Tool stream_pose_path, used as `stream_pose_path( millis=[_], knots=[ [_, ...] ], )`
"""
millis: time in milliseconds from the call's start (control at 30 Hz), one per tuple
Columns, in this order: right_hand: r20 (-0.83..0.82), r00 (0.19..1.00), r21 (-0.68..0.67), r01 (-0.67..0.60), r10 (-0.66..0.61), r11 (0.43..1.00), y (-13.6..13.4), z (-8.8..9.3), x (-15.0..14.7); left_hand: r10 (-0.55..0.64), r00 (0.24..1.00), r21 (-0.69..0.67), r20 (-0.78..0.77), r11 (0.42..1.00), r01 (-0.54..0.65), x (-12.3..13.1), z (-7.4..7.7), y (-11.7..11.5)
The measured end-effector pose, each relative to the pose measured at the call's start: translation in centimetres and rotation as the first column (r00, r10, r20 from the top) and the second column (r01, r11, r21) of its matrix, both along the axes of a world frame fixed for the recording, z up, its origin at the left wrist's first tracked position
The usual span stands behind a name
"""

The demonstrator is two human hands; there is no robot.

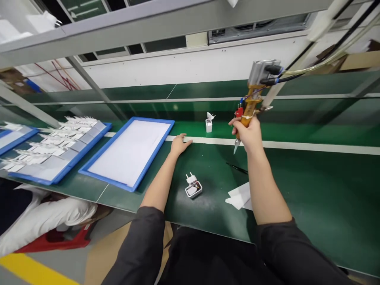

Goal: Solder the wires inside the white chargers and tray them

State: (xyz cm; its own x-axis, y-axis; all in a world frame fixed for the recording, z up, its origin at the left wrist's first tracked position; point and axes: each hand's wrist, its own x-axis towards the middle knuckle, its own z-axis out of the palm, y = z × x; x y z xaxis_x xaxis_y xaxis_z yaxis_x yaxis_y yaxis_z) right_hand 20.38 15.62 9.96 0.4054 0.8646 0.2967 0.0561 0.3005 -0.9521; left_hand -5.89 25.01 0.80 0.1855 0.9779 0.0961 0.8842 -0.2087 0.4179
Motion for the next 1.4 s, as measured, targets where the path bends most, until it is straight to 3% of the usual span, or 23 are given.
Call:
stream_pose_path(
  millis=[100, 233, 333, 433, 533, 667, 767, 867, 967, 1100, 1233, 1400],
  knots=[
    [-0.009, 1.0, -0.029, 0.002, -0.002, 1.0, 0.2, 0.1, -0.1, -0.092, 0.994, 0.032, 0.056, 0.995, 0.09, 4.3, 1.5, 3.6],
    [-0.001, 1.0, -0.02, -0.027, 0.027, 0.999, 0.4, 0.1, -0.3, -0.137, 0.986, 0.023, 0.1, 0.991, 0.136, 9.2, 2.1, 6.8],
    [0.011, 0.999, -0.022, -0.047, 0.047, 0.999, 0.4, 0.2, -0.6, -0.131, 0.984, -0.019, 0.122, 0.991, 0.134, 10.2, 2.2, 7.4],
    [0.014, 0.998, -0.03, -0.054, 0.054, 0.998, 0.1, 0.4, -0.9, -0.121, 0.982, -0.04, 0.143, 0.991, 0.127, 8.6, 2.7, 6.6],
    [0.01, 0.998, -0.006, -0.065, 0.065, 0.998, -0.1, 0.4, -0.9, -0.1, 0.978, -0.038, 0.184, 0.993, 0.109, 5.0, 3.5, 3.9],
    [0.014, 0.996, 0.029, -0.085, 0.085, 0.996, -0.2, 0.3, -0.8, -0.078, 0.951, -0.035, 0.298, 0.995, 0.093, -1.9, 4.0, -2.6],
    [0.029, 0.995, 0.046, -0.097, 0.096, 0.994, -0.2, 0.4, -0.9, -0.035, 0.93, -0.082, 0.367, 0.994, 0.07, -6.8, 3.2, -8.9],
    [0.02, 0.996, 0.07, -0.091, 0.09, 0.993, -0.2, 0.4, -1.2, 0.011, 0.905, -0.226, 0.426, 0.97, 0.095, -9.3, 1.6, -15.2],
    [-0.011, 0.997, 0.148, -0.073, 0.076, 0.986, 0.0, 0.0, -1.2, -0.007, 0.874, -0.227, 0.485, 0.965, 0.134, -8.8, 0.0, -20.4],
    [-0.008, 0.997, 0.185, -0.078, 0.081, 0.98, 0.1, -0.4, -0.9, -0.037, 0.952, -0.125, 0.304, 0.989, 0.079, -5.1, -1.2, -24.1],
    [0.015, 0.999, 0.159, -0.049, 0.047, 0.986, 0.3, -0.3, -0.7, -0.058, 0.979, -0.038, 0.194, 0.997, 0.066, -0.6, -1.4, -23.8],
    [-0.035, 0.999, 0.09, -0.017, 0.02, 0.996, 1.0, -0.1, -0.7, -0.206, 0.962, -0.06, 0.181, 0.974, 0.22, 3.1, -0.2, -22.3]
  ],
)
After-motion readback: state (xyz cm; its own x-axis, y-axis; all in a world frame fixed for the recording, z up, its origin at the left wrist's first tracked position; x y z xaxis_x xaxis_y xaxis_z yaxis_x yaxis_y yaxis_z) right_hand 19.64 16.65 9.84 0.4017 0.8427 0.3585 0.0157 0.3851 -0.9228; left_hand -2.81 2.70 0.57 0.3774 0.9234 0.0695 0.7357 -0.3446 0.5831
